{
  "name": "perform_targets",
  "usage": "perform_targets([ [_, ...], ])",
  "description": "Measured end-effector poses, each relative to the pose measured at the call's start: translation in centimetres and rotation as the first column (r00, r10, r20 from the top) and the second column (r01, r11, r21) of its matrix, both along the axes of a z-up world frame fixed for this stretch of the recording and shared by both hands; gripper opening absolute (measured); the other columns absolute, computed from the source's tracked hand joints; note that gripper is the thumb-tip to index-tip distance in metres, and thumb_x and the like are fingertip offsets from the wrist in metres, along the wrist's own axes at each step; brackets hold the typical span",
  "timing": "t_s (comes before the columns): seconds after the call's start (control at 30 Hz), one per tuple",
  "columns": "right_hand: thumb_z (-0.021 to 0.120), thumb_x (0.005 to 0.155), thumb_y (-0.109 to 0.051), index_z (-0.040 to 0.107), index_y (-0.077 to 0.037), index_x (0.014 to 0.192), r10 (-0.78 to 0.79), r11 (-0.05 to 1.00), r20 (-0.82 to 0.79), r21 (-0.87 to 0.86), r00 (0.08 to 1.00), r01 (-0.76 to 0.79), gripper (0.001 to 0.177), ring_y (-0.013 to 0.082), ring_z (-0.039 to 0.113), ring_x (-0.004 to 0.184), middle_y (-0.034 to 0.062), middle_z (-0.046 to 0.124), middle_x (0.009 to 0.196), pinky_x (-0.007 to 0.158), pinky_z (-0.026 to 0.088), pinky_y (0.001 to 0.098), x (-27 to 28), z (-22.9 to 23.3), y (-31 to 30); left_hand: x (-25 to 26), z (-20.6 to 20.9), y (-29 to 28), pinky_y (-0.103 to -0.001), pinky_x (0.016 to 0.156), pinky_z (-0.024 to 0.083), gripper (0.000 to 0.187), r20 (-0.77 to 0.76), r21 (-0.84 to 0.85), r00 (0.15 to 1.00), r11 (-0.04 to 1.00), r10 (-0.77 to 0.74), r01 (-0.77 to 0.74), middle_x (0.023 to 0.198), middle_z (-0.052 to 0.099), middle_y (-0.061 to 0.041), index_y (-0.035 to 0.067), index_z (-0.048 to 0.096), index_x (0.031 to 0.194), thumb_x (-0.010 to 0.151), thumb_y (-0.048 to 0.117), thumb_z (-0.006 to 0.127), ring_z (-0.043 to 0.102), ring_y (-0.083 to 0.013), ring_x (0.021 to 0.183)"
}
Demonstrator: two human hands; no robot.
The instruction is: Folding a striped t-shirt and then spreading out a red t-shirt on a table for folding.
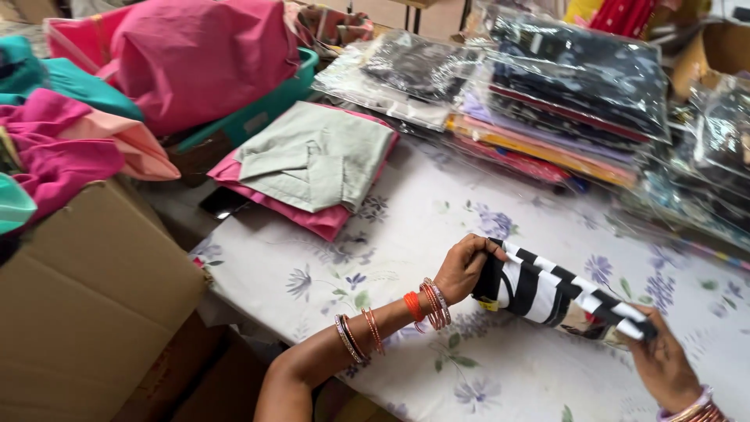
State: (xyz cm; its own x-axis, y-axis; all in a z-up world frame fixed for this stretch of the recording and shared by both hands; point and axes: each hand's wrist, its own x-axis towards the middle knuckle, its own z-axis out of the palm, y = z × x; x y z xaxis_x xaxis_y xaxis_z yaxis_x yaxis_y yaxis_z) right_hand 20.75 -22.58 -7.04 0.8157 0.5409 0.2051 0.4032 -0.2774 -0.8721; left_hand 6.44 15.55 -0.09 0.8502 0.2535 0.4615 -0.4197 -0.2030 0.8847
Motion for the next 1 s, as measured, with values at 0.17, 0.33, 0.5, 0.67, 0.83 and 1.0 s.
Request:
perform_targets([
  [0.17,0.062,0.103,-0.001,0.056,0.001,0.121,0.002,0.988,-0.042,0.154,0.999,0.004,0.019,0.0168,0.057,0.097,0.0122,0.061,0.104,0.086,0.047,0.0321,3.9,2.9,8.0,-0.5,1.6,4.6,-0.024,0.073,0.054,0.033,-0.100,-0.397,0.993,0.918,-0.061,0.017,0.097,0.069,-0.006,0.000,0.070,0.107,0.098,-0.005,0.038,0.061,-0.0086,0.078],
  [0.33,0.061,0.098,-0.008,0.055,-0.002,0.124,0.188,0.934,-0.196,0.340,0.962,-0.113,0.028,0.0116,0.058,0.110,0.0039,0.063,0.119,0.096,0.047,0.0272,4.7,8.6,22.3,-4.1,4.0,12.4,-0.021,0.075,0.054,0.037,-0.004,-0.480,0.999,0.876,0.054,-0.050,0.103,0.069,-0.005,-0.002,0.071,0.113,0.097,-0.006,0.038,0.062,-0.0066,0.082],
  [0.5,0.056,0.103,-0.023,0.059,-0.004,0.131,0.440,0.890,-0.311,0.275,0.843,-0.363,0.034,0.0141,0.066,0.084,0.0063,0.068,0.109,0.068,0.058,0.0324,5.3,13.2,38.8,-9.4,9.5,19.9,-0.029,0.071,0.061,0.034,-0.022,-0.772,0.983,0.622,0.180,-0.131,0.098,0.072,-0.013,-0.005,0.068,0.112,0.093,0.001,0.040,0.071,-0.0162,0.078],
  [0.67,0.058,0.102,-0.028,0.063,-0.005,0.129,0.613,0.789,-0.246,0.250,0.751,-0.562,0.036,0.0095,0.065,0.095,0.0030,0.070,0.113,0.083,0.057,0.0279,7.7,13.7,53.3,-11.4,7.7,27.6,-0.027,0.077,0.061,0.031,0.180,-0.743,0.931,0.664,0.319,-0.084,0.105,0.070,-0.013,-0.007,0.062,0.125,0.095,0.000,0.059,0.070,-0.0157,0.088],
  [0.83,0.057,0.103,-0.035,0.064,-0.006,0.129,0.743,0.664,-0.093,-0.013,0.662,-0.747,0.039,0.0086,0.063,0.097,0.0030,0.071,0.111,0.085,0.056,0.0273,10.3,14.1,64.2,-12.4,6.8,30.8,-0.028,0.076,0.062,0.048,0.079,-0.728,0.879,0.630,0.470,-0.271,0.111,0.069,-0.010,-0.004,0.059,0.130,0.084,-0.005,0.069,0.072,-0.0156,0.090],
  [1.0,0.061,0.098,-0.041,0.069,-0.014,0.128,0.723,0.679,0.074,-0.254,0.686,-0.689,0.041,0.0080,0.063,0.082,-0.0005,0.076,0.102,0.076,0.055,0.0265,9.0,13.0,71.8,-12.3,3.4,33.2,-0.026,0.073,0.059,0.061,-0.073,-0.727,0.841,0.549,0.536,-0.413,0.115,0.064,-0.009,0.003,0.050,0.142,0.085,-0.008,0.067,0.068,-0.0128,0.090],
])
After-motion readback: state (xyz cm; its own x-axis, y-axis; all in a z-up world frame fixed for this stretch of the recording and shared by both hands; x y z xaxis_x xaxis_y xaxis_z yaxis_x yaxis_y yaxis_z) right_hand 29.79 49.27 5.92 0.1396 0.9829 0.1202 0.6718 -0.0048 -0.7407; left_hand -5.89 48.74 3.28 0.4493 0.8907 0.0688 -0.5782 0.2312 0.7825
